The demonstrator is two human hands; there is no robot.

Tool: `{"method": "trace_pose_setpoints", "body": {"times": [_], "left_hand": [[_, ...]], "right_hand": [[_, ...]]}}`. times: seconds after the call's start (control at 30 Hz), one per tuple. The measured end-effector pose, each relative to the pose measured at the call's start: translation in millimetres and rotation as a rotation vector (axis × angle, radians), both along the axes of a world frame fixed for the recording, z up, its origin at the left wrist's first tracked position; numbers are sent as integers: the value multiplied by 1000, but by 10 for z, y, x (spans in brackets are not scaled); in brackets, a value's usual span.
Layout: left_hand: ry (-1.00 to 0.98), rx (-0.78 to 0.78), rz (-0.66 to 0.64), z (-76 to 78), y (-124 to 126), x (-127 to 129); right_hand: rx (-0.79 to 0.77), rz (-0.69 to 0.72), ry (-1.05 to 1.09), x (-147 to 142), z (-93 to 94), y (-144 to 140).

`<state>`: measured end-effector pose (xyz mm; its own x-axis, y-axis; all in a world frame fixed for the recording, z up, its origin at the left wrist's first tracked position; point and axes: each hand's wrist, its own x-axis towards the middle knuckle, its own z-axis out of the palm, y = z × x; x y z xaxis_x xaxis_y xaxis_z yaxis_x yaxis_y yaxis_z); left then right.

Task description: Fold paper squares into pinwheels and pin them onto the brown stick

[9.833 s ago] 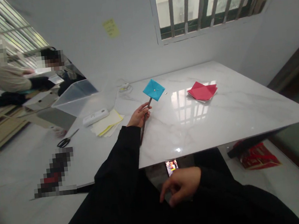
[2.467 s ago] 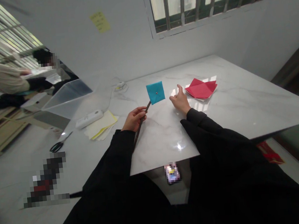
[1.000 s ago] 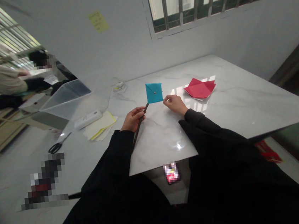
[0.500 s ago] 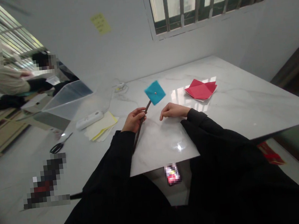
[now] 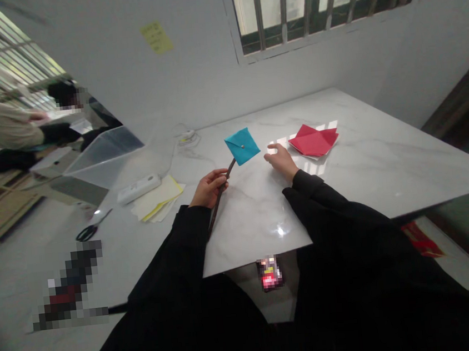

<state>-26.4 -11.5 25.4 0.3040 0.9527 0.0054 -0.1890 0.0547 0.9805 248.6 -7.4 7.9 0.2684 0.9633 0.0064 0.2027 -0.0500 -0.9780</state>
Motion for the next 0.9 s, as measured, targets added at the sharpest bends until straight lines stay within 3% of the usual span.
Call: {"method": "trace_pose_setpoints", "body": {"times": [0.1,0.17,0.23,0.33,0.4,0.53,0.83,0.9], "left_hand": [[0,-3,-5,2,0,4],[-3,-5,-9,-4,3,5],[-5,-6,-8,-12,6,6],[-3,-3,-5,-16,5,8],[0,-2,-6,-14,2,9],[-2,-6,-5,-12,2,7],[-3,6,-11,-11,3,3],[-12,4,-12,-7,1,3]], "right_hand": [[42,-131,25,26,10,6],[110,-106,-35,27,38,-24],[127,79,-142,23,73,-62],[59,496,-289,8,105,-95],[61,594,-322,-5,102,-96],[78,527,-286,-21,69,-77],[66,537,-262,-35,57,-86],[65,468,-284,-33,57,-83]]}}
